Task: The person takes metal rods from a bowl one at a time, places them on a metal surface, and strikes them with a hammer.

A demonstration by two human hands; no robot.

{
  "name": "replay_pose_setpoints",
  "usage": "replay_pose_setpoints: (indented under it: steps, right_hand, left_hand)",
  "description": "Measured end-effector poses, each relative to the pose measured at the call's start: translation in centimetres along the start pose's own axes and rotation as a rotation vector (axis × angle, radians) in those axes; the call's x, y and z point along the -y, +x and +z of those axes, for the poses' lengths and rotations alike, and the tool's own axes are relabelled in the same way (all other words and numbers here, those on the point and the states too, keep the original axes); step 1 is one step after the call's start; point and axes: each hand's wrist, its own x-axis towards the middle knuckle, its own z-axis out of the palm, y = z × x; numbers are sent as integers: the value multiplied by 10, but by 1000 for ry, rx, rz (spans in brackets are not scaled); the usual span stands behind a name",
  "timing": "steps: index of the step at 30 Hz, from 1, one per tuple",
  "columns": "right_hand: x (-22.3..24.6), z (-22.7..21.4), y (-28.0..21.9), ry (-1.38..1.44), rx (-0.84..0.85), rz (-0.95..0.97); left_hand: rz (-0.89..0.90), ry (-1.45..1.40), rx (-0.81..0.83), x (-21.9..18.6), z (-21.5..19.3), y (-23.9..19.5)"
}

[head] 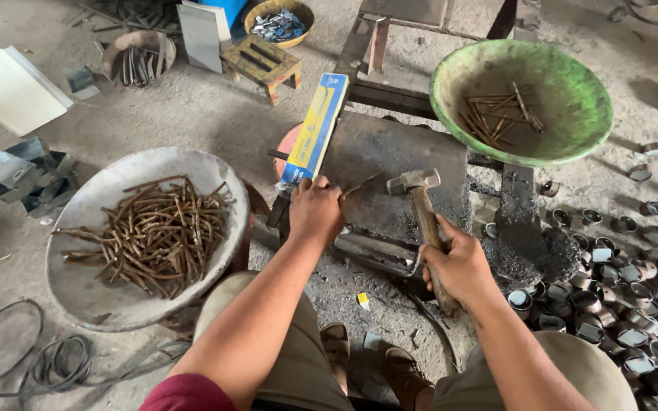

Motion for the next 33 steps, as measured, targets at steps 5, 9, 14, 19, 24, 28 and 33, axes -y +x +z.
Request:
replay_pose_setpoints:
  steps: [5,9,14,19,24,28,33]
  right_hand:
    - [16,-2,-15,-277,-27,2]
    - [34,3,-37,-666,-119,-153]
    - [57,1,-73,-736,-427,-887]
    - [40,24,-73,-453,-461,-1084]
    - [30,50,-30,-908,0,-653]
    - [54,31,-52,-846,-56,-355]
    - [63,15,-77,-641,-412,-942]
  left_hand:
    - [-15,6,-116,22,-21,-30]
    - [-351,-210,96,31,-49,-59]
    - [-281,-300,20,44,-25,-59]
    - [-98,-335,-130,57,1,-60]
    - [-149,-301,-51,56,1,-54]
    - [-210,-382,-58,51,-3,-60]
    - [-119,-363,-47,57,-1,-59]
